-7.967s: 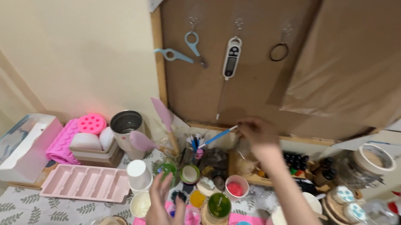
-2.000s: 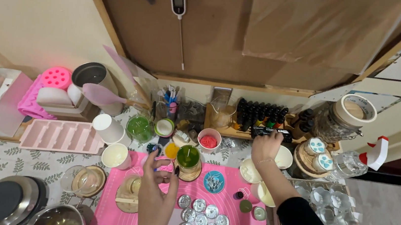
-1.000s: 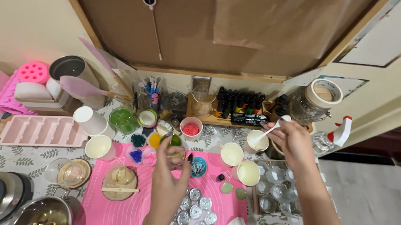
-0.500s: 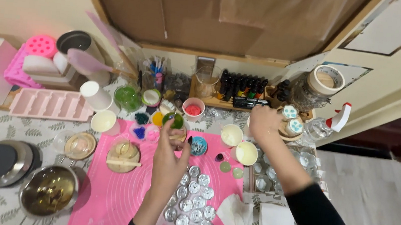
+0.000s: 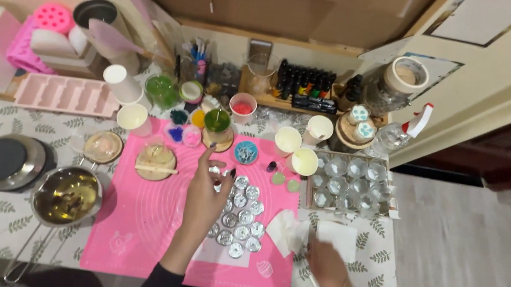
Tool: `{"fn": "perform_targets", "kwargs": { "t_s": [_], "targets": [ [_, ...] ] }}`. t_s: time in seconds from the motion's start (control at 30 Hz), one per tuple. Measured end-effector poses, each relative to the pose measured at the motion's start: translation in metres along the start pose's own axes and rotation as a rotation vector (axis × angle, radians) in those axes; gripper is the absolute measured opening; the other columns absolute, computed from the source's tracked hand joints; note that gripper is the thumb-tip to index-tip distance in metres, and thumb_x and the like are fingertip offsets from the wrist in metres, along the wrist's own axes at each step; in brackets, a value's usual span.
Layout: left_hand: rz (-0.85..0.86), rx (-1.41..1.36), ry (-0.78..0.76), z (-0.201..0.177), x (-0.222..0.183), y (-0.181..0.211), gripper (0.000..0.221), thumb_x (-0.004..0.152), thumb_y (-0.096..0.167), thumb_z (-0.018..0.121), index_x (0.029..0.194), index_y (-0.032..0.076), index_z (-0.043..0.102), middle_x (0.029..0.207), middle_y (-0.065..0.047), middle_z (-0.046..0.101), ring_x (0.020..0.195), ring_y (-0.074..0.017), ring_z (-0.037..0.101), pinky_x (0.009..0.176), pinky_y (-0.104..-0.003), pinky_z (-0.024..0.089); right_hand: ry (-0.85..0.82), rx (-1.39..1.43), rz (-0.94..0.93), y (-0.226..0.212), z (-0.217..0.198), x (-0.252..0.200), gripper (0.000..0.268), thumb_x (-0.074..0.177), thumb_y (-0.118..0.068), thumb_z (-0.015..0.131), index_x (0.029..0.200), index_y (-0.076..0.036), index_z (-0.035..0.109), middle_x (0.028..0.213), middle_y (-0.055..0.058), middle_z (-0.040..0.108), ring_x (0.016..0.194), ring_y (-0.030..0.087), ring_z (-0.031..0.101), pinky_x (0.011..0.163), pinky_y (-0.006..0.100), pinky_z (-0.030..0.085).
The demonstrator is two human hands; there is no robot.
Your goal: Preparing, scenting, and coloring candle wax in small containers.
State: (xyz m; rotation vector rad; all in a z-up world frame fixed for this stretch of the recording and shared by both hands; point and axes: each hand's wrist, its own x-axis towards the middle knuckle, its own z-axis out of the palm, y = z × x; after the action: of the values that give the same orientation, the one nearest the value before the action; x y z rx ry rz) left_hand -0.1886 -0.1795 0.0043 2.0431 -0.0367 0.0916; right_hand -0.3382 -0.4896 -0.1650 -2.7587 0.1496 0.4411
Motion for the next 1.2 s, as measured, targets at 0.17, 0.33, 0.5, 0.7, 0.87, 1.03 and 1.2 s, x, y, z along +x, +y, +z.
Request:
{"fn": "perform_targets", "kwargs": {
  "t_s": [0.17, 0.33, 0.5, 0.7, 0.87, 1.03, 1.2],
  "targets": [
    [-0.003, -0.065, 0.03, 0.006, -0.008, 0.006, 0.069, 0.088, 0.01, 0.07, 0.149, 0.004, 0.038, 0.107, -0.01, 0.07, 0.077, -0.0196, 0.071, 0.068, -0.036, 0.058, 0.17, -0.262, -0.209, 0.043, 0.106, -0.034, 0.014, 0.082, -0.018, 0.066, 0.09, -0.009, 0.06, 0.092, 0.014, 0.065, 0.084, 0.037, 0.07, 0.071, 0.047, 0.059],
    [0.0, -0.05, 0.052, 0.004, -0.018, 0.01, 0.069, 0.089, 0.009, 0.068, 0.15, 0.004, 0.037, 0.107, -0.01, 0.07, 0.079, -0.0198, 0.071, 0.068, -0.036, 0.058, 0.16, -0.321, 0.007, 0.023, 0.102, -0.044, 0.022, 0.083, -0.015, 0.062, 0.103, -0.008, 0.059, 0.096, 0.012, 0.063, 0.082, 0.031, 0.072, 0.064, 0.041, 0.061],
    [-0.076, -0.088, -0.005, 0.001, -0.036, 0.013, 0.07, 0.087, 0.007, 0.068, 0.149, 0.003, 0.036, 0.106, -0.01, 0.07, 0.075, -0.02, 0.071, 0.064, -0.035, 0.059, 0.05, -0.261, 0.279, 0.015, 0.098, -0.038, 0.029, 0.085, -0.024, 0.064, 0.109, -0.011, 0.057, 0.108, 0.008, 0.065, 0.099, 0.031, 0.071, 0.072, 0.043, 0.062],
    [-0.246, -0.052, -0.429, 0.081, -0.07, -0.07, 0.025, 0.093, 0.018, 0.063, 0.105, 0.0, 0.075, 0.076, -0.012, 0.073, 0.068, -0.0218, 0.071, 0.067, -0.036, 0.056, -0.055, -0.011, 0.369, -0.012, 0.059, -0.041, 0.035, 0.081, -0.036, 0.075, 0.104, -0.011, 0.065, 0.104, 0.007, 0.071, 0.099, 0.03, 0.072, 0.08, 0.044, 0.059],
    [-0.272, -0.034, -0.517, 0.173, -0.103, -0.112, 0.033, 0.098, 0.022, 0.057, 0.115, -0.003, 0.07, 0.093, -0.02, 0.073, 0.085, -0.033, 0.072, 0.08, -0.042, 0.056, -0.016, 0.37, 0.328, 0.027, 0.097, -0.042, 0.03, 0.077, -0.027, 0.079, 0.098, -0.007, 0.074, 0.084, 0.01, 0.079, 0.079, 0.026, 0.078, 0.074, 0.038, 0.06],
    [-0.238, 0.018, -0.396, 0.207, -0.112, -0.107, 0.035, 0.101, 0.022, 0.053, 0.125, 0.0, 0.067, 0.112, -0.022, 0.07, 0.105, -0.0387, 0.067, 0.093, -0.046, 0.052, -0.08, 0.635, 0.339, 0.02, 0.078, -0.047, 0.024, 0.078, -0.019, 0.078, 0.096, -0.005, 0.076, 0.075, 0.01, 0.081, 0.062, 0.018, 0.074, 0.063, 0.034, 0.058],
    [-0.341, -0.279, -0.291, 0.167, -0.101, -0.062, 0.031, 0.097, 0.017, 0.054, 0.123, 0.004, 0.065, 0.102, -0.011, 0.079, 0.087, -0.0216, 0.077, 0.081, -0.033, 0.059, -0.116, 0.834, 0.337, -0.015, 0.034, -0.055, 0.016, 0.083, -0.013, 0.076, 0.093, -0.001, 0.073, 0.067, 0.006, 0.071, 0.054, 0.011, 0.061, 0.05, 0.03, 0.049]
  ]
}}
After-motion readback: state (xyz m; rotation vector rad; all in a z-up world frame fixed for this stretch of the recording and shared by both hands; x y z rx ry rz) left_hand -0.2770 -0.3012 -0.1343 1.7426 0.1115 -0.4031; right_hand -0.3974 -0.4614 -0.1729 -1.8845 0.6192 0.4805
